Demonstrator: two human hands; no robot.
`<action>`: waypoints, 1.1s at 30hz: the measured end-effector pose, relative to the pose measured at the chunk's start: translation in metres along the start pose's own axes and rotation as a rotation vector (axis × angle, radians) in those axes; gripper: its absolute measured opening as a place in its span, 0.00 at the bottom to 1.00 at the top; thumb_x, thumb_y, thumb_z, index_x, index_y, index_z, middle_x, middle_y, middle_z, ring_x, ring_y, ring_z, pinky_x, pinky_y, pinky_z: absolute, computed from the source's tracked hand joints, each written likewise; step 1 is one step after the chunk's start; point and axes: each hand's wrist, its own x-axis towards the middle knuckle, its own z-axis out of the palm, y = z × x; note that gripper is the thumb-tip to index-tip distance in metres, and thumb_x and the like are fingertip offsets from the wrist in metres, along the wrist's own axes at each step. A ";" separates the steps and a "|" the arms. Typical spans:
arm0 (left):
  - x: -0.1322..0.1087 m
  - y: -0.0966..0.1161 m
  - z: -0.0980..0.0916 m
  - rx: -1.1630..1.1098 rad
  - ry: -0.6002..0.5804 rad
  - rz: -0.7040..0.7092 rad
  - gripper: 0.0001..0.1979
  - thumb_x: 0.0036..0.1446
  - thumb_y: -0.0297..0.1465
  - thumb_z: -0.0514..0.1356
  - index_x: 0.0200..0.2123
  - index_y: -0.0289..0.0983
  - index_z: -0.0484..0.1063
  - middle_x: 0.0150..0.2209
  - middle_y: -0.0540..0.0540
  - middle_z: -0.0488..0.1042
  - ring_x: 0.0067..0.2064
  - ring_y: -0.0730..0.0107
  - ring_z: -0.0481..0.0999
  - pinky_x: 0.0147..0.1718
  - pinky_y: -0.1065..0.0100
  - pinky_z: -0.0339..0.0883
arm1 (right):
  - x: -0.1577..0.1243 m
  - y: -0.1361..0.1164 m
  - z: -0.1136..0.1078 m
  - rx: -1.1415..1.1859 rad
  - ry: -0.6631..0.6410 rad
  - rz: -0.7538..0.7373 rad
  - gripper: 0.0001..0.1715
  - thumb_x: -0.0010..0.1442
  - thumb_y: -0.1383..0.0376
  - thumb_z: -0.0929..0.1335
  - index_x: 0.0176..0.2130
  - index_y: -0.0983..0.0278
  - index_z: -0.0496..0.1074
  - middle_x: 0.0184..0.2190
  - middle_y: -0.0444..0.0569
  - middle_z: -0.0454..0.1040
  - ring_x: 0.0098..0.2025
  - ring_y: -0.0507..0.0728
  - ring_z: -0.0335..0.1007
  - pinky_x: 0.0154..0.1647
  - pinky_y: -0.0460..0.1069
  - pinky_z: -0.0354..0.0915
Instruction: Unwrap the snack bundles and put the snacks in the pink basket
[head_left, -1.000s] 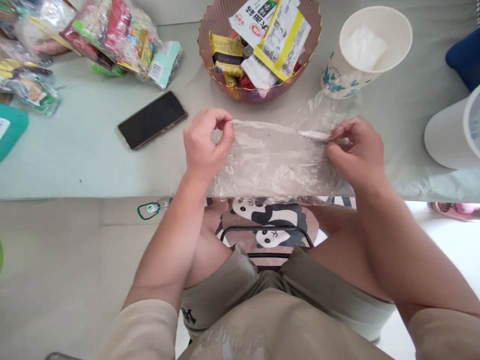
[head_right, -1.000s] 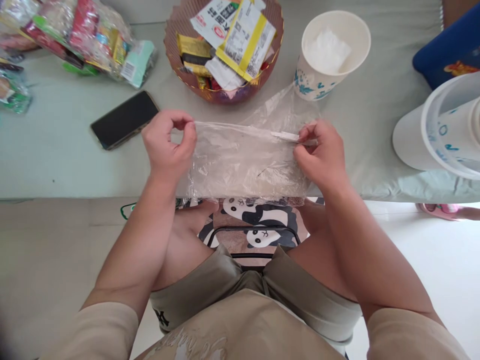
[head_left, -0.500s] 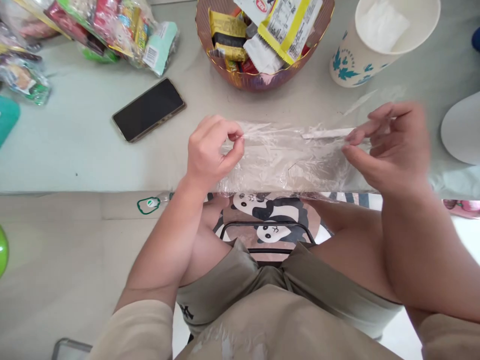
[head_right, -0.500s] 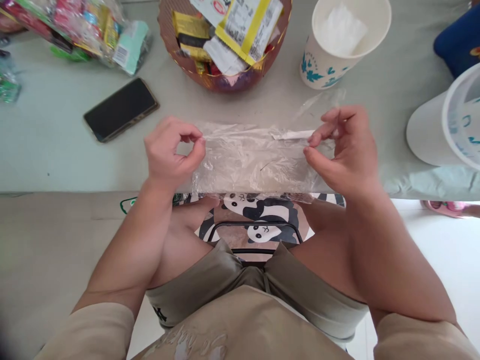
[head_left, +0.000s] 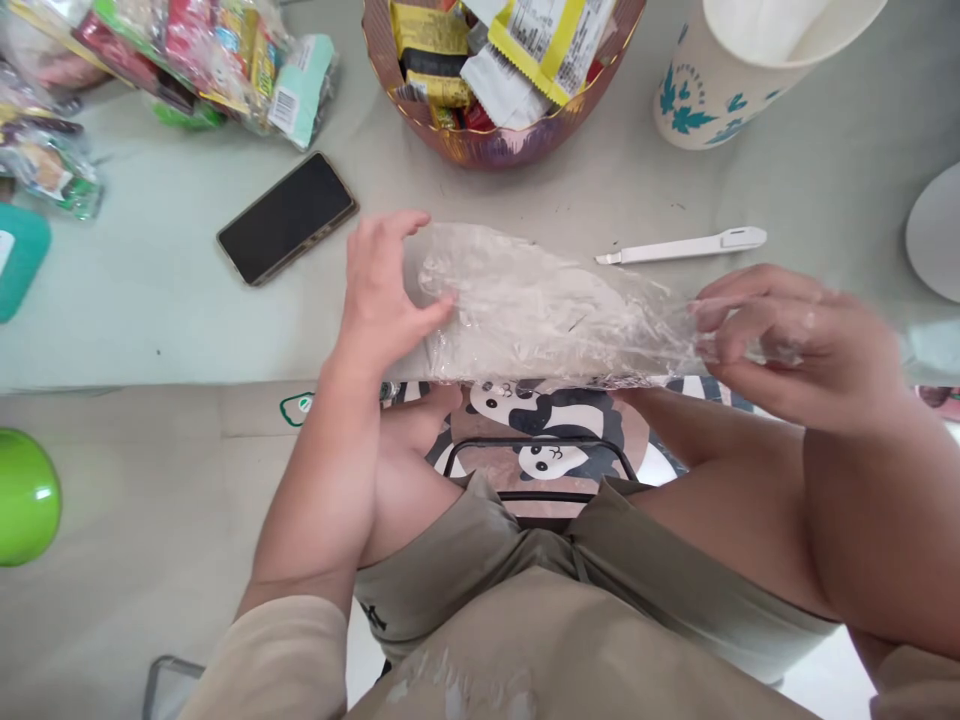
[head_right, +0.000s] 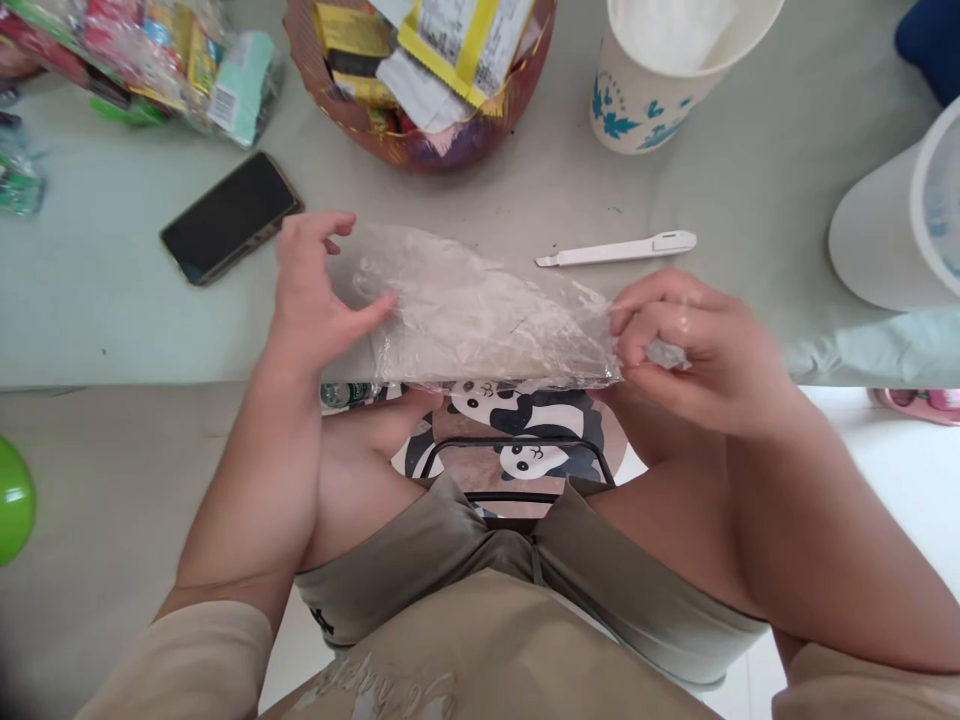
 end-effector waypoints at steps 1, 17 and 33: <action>0.001 -0.004 0.000 -0.003 -0.006 -0.035 0.42 0.36 0.43 0.81 0.55 0.47 0.70 0.55 0.47 0.75 0.57 0.50 0.68 0.62 0.47 0.58 | 0.000 -0.002 0.001 0.009 -0.014 -0.017 0.09 0.53 0.70 0.71 0.26 0.57 0.69 0.31 0.47 0.77 0.36 0.58 0.78 0.29 0.52 0.70; 0.039 -0.004 0.035 -0.503 0.125 -0.259 0.32 0.52 0.62 0.68 0.39 0.41 0.64 0.35 0.52 0.72 0.44 0.71 0.74 0.45 0.60 0.70 | 0.020 0.005 0.014 0.044 0.507 -0.089 0.29 0.53 0.62 0.78 0.18 0.61 0.57 0.21 0.44 0.61 0.35 0.56 0.71 0.41 0.59 0.76; 0.051 -0.031 0.028 -0.637 0.217 -0.190 0.44 0.35 0.67 0.72 0.31 0.40 0.53 0.31 0.55 0.65 0.37 0.80 0.71 0.42 0.65 0.68 | 0.016 0.007 0.029 -0.169 -0.088 -0.140 0.15 0.53 0.78 0.66 0.30 0.56 0.68 0.40 0.44 0.77 0.51 0.62 0.73 0.50 0.59 0.65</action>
